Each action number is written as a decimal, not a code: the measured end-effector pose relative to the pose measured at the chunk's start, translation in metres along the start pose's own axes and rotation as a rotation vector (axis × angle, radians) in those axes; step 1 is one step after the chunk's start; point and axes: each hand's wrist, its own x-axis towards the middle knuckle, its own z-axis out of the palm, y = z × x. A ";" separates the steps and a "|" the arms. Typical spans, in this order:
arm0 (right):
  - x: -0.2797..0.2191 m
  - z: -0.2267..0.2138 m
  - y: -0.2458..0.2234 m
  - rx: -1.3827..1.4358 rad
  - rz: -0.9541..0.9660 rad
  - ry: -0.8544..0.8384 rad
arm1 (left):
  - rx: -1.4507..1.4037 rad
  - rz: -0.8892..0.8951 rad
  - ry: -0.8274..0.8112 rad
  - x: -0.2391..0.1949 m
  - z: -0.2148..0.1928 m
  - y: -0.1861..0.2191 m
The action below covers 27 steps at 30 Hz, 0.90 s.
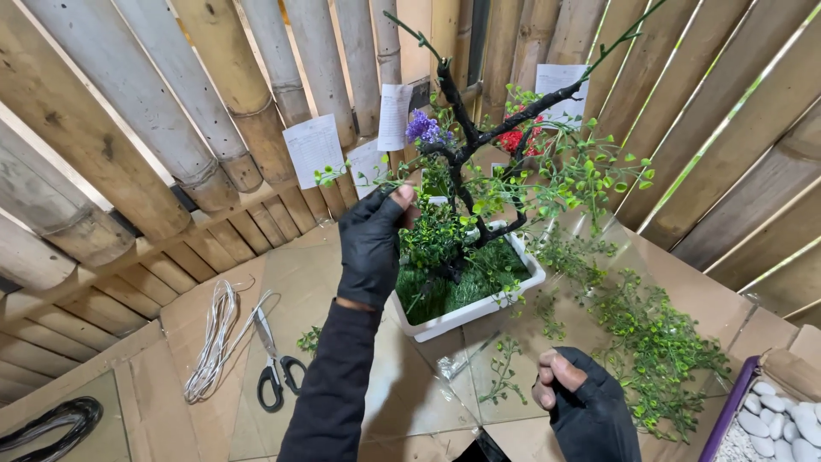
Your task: The person arranges artificial green foliage and small branches into a white rectangular planter containing a black tree structure. They insert the stems into the moss-like base and adjust the placement of the leaves to create a dense appearance.
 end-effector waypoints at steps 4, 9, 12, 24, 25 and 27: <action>0.009 -0.020 0.007 0.018 -0.028 -0.025 | -0.039 -0.042 -0.030 0.014 0.007 -0.024; 0.014 -0.031 0.005 0.002 -0.012 0.014 | -0.125 -0.107 0.013 0.019 0.016 -0.050; 0.018 -0.038 0.008 0.015 -0.015 0.011 | -0.146 -0.083 0.043 0.019 0.022 -0.052; 0.019 -0.038 0.015 -0.002 -0.060 0.081 | -0.165 -0.055 0.008 0.017 0.026 -0.054; 0.019 -0.037 0.013 -0.002 -0.062 0.081 | -0.166 -0.055 0.007 0.017 0.026 -0.053; 0.017 -0.036 0.009 -0.024 -0.025 0.085 | -0.201 -0.027 0.003 0.015 0.027 -0.051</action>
